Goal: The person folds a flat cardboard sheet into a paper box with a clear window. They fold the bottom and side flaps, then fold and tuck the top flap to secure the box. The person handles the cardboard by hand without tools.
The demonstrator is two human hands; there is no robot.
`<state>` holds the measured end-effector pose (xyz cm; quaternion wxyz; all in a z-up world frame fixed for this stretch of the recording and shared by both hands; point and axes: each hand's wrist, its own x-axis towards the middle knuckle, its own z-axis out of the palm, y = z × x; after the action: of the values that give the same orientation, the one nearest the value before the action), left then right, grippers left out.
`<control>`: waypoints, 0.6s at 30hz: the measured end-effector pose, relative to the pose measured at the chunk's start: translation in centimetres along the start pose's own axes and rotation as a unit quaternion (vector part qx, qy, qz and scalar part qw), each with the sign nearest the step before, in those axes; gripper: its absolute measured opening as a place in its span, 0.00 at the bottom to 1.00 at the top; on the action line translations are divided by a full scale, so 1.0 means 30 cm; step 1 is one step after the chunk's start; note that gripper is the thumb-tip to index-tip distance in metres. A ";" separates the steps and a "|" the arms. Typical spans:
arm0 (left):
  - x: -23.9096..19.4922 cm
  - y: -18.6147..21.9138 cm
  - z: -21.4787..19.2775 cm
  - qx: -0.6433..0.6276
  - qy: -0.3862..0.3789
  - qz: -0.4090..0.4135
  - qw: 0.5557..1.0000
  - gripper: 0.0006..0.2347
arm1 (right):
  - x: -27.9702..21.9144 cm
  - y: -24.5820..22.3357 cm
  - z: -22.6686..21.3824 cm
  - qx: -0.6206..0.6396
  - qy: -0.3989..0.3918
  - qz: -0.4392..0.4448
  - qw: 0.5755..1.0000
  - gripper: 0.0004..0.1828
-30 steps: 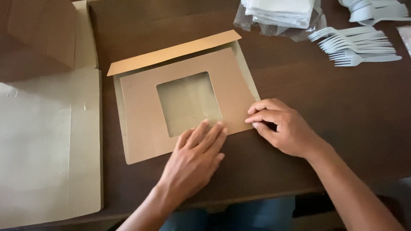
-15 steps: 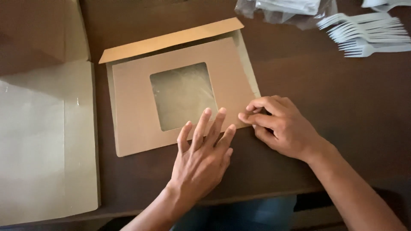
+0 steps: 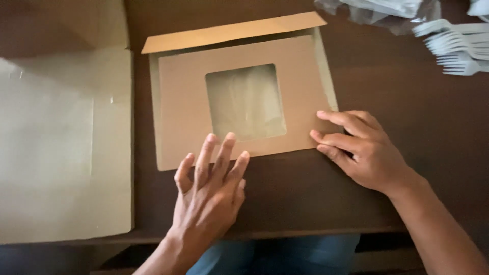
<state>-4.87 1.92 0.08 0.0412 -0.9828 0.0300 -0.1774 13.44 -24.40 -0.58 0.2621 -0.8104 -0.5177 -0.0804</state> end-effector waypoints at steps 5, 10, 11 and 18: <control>-0.071 -0.078 -0.016 -0.003 -0.003 -0.028 1.000 0.19 | 0.006 -0.008 0.006 -0.021 0.005 -0.023 1.000 0.08; -0.135 -0.140 -0.024 -0.004 -0.020 -0.045 0.999 0.19 | 0.003 -0.015 0.011 -0.029 0.003 -0.022 0.999 0.09; -0.146 -0.146 -0.029 -0.005 -0.019 -0.049 0.999 0.19 | 0.001 -0.015 0.010 -0.027 0.003 -0.018 0.999 0.09; -0.106 -0.184 -0.053 -0.073 0.056 -0.063 0.994 0.09 | -0.003 -0.053 0.015 -0.054 0.003 0.022 0.998 0.12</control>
<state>-8.17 7.54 0.98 -0.0438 -0.9717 -0.0170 -0.2316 11.93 -23.73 -0.47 0.2209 -0.8346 -0.4936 -0.1045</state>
